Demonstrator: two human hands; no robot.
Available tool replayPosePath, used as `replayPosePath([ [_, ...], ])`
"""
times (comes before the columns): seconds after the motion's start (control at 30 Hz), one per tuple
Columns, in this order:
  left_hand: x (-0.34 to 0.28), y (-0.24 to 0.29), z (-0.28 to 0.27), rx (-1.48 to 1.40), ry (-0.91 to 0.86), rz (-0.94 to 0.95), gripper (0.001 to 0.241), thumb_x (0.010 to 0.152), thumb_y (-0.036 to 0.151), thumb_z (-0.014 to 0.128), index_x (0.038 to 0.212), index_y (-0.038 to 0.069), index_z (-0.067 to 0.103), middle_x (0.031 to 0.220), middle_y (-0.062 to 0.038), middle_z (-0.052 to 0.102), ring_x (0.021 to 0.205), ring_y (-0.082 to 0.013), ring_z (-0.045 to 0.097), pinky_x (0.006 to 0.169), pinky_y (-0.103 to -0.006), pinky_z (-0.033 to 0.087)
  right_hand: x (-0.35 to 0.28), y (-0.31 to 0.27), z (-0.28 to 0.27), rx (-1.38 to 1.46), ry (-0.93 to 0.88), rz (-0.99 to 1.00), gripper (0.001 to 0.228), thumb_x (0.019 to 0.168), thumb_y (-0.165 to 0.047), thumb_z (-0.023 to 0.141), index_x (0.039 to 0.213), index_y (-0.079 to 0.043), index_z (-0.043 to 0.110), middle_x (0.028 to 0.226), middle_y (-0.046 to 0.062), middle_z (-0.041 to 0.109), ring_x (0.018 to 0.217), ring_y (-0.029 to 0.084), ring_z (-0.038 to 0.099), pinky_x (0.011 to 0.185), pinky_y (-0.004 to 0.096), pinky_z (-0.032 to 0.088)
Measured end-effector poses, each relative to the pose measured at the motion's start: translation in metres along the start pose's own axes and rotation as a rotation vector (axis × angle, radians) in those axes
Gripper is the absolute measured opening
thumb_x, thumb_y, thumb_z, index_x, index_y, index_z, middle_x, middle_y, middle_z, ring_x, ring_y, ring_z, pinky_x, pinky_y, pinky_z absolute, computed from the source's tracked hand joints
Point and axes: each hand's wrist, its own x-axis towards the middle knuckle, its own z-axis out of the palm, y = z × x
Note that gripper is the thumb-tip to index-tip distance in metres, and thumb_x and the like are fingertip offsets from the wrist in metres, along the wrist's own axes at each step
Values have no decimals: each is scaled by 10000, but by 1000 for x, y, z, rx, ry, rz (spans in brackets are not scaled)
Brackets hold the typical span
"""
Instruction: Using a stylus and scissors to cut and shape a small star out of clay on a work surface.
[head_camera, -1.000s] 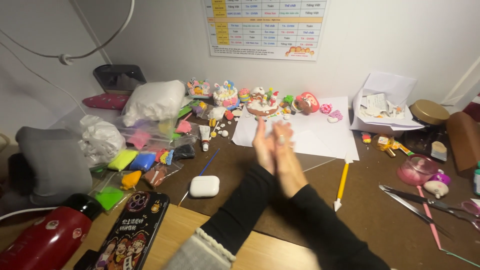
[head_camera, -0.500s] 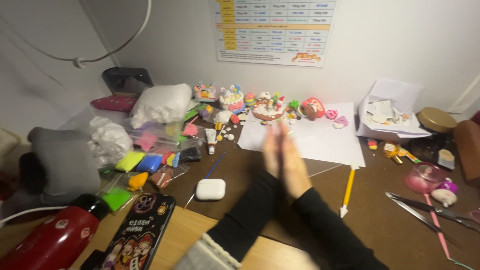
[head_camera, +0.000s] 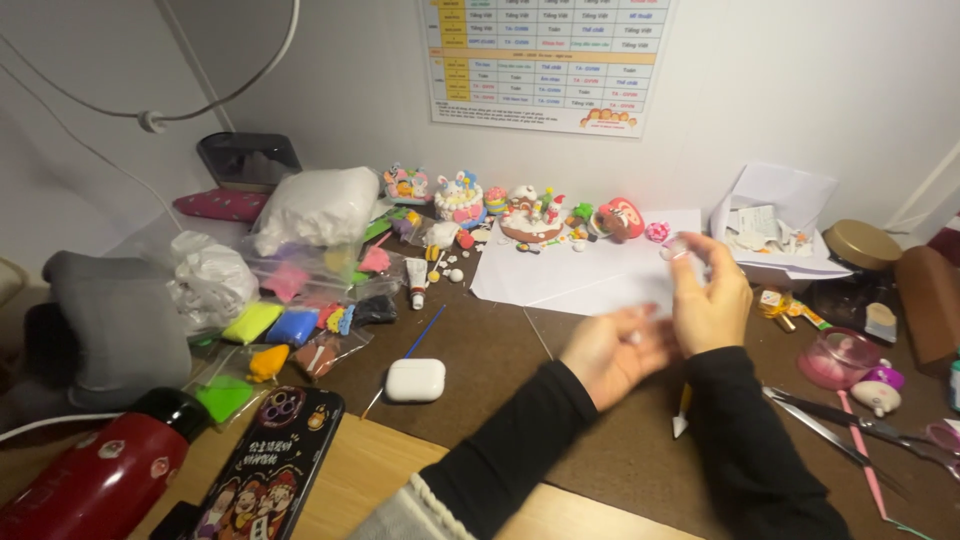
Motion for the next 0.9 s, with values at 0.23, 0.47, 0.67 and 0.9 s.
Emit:
replayPosePath([
  [0.23, -49, 76, 38, 0, -49, 98, 457, 1087, 59, 458, 1517, 21, 309, 1356, -288, 571, 1194, -336, 645, 905, -326, 562, -20, -39, -4, 137, -510, -153, 486, 671, -141, 873, 1143, -231, 795, 1411, 77, 654, 1435, 362, 476, 1183, 578, 339],
  [0.47, -56, 87, 38, 218, 21, 160, 644, 1085, 9, 455, 1630, 0, 113, 1487, -384, 446, 1359, -428, 536, 1122, -585, 426, -6, -29, 2, 241, -563, -23, 488, 700, -143, 882, 1175, -206, 788, 1397, 73, 671, 1378, 341, 539, 1109, 645, 385],
  [0.67, -42, 114, 14, 123, 227, 278, 518, 1054, -1, 426, 1550, 3, 280, 1410, -314, 571, 1334, -426, 577, 1160, -560, 410, 65, 46, 100, -291, -527, -65, 366, 823, -281, 674, 1168, -319, 789, 945, 19, 787, 856, 254, 752, 856, 439, 576],
  [0.9, -43, 121, 12, 89, 243, 282, 405, 1064, 38, 435, 1468, 40, 402, 1252, -264, 652, 1197, -391, 677, 1089, -521, 511, 72, 11, 99, -700, -207, -160, 682, 755, -386, 802, 1317, -137, 506, 1281, 141, 583, 1245, 363, 559, 1055, 519, 401],
])
